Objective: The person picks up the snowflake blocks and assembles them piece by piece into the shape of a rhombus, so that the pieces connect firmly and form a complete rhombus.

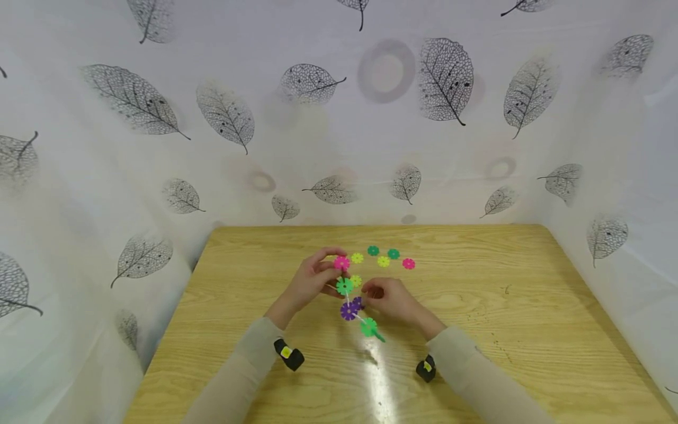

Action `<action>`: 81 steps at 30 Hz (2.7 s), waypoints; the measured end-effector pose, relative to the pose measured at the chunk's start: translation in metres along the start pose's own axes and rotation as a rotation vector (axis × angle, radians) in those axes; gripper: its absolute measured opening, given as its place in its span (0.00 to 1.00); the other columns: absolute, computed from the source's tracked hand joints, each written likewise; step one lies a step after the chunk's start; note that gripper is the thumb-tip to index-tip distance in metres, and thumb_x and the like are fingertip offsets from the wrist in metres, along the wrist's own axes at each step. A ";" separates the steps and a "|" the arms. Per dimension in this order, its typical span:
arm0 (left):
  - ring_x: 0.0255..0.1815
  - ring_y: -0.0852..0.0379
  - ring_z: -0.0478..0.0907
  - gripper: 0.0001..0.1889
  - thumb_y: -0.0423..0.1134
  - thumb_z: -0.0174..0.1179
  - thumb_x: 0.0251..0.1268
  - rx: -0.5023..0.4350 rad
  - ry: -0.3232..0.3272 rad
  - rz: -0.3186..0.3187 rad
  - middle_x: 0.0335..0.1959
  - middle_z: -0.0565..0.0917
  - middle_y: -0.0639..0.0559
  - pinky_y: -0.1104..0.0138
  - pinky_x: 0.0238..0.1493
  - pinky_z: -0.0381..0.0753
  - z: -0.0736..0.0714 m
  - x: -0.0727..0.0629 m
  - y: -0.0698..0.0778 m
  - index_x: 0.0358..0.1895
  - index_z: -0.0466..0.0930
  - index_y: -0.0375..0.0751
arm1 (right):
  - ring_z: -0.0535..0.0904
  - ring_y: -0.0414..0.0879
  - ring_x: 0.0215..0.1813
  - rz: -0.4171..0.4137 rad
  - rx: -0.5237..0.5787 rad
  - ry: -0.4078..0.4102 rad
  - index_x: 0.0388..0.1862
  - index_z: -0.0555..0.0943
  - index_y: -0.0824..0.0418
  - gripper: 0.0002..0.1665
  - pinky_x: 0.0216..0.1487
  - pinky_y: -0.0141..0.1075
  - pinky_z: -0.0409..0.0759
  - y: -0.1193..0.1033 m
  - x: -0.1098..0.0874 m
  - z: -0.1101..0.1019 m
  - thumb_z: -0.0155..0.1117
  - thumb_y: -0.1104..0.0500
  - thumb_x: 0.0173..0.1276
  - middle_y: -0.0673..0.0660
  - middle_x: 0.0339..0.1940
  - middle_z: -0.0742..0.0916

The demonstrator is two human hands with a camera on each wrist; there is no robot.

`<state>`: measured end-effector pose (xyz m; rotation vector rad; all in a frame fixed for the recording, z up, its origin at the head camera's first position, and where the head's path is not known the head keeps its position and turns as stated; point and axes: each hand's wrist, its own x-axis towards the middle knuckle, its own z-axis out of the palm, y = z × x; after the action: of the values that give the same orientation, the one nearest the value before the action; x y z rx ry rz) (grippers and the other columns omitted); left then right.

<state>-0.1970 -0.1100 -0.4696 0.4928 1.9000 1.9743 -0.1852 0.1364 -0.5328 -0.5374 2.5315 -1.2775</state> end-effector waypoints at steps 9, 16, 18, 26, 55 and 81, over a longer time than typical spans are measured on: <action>0.32 0.56 0.90 0.23 0.27 0.53 0.78 -0.004 0.010 0.012 0.47 0.85 0.23 0.52 0.38 0.94 -0.006 -0.003 0.000 0.73 0.69 0.34 | 0.78 0.41 0.37 -0.011 -0.068 -0.015 0.65 0.83 0.64 0.26 0.38 0.30 0.81 -0.001 0.001 0.007 0.74 0.58 0.69 0.49 0.35 0.85; 0.32 0.57 0.90 0.21 0.28 0.52 0.79 0.005 0.020 0.021 0.43 0.88 0.36 0.51 0.39 0.94 -0.009 -0.003 -0.002 0.72 0.69 0.33 | 0.76 0.39 0.36 -0.085 -0.211 0.022 0.58 0.89 0.61 0.19 0.37 0.29 0.79 0.001 0.002 0.012 0.74 0.58 0.70 0.48 0.34 0.84; 0.32 0.56 0.90 0.21 0.28 0.52 0.80 0.007 0.026 0.018 0.43 0.89 0.36 0.50 0.39 0.94 -0.009 -0.003 -0.002 0.72 0.69 0.33 | 0.76 0.38 0.36 -0.083 -0.223 0.031 0.53 0.90 0.59 0.15 0.38 0.29 0.79 0.002 0.002 0.012 0.74 0.57 0.70 0.47 0.34 0.84; 0.31 0.56 0.90 0.21 0.29 0.54 0.80 0.020 0.054 0.013 0.44 0.88 0.29 0.38 0.43 0.90 -0.008 -0.001 -0.002 0.71 0.71 0.35 | 0.77 0.40 0.39 -0.061 -0.216 0.042 0.45 0.89 0.60 0.09 0.41 0.30 0.81 0.000 0.003 0.011 0.75 0.59 0.68 0.49 0.37 0.85; 0.37 0.56 0.91 0.23 0.28 0.54 0.81 -0.009 0.043 0.017 0.47 0.90 0.39 0.49 0.43 0.94 -0.007 0.003 0.000 0.75 0.71 0.37 | 0.86 0.42 0.44 0.025 0.032 0.102 0.48 0.85 0.59 0.08 0.50 0.36 0.89 -0.011 0.003 -0.006 0.69 0.66 0.73 0.52 0.40 0.90; 0.39 0.56 0.91 0.24 0.28 0.54 0.81 -0.017 0.025 0.018 0.61 0.82 0.24 0.48 0.45 0.94 -0.003 0.007 0.002 0.76 0.69 0.35 | 0.89 0.45 0.38 -0.081 0.213 0.271 0.46 0.85 0.60 0.07 0.38 0.32 0.87 -0.062 0.001 -0.033 0.70 0.58 0.76 0.59 0.39 0.91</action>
<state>-0.2044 -0.1096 -0.4679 0.4840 1.8989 2.0154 -0.1860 0.1260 -0.4635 -0.4504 2.5583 -1.7309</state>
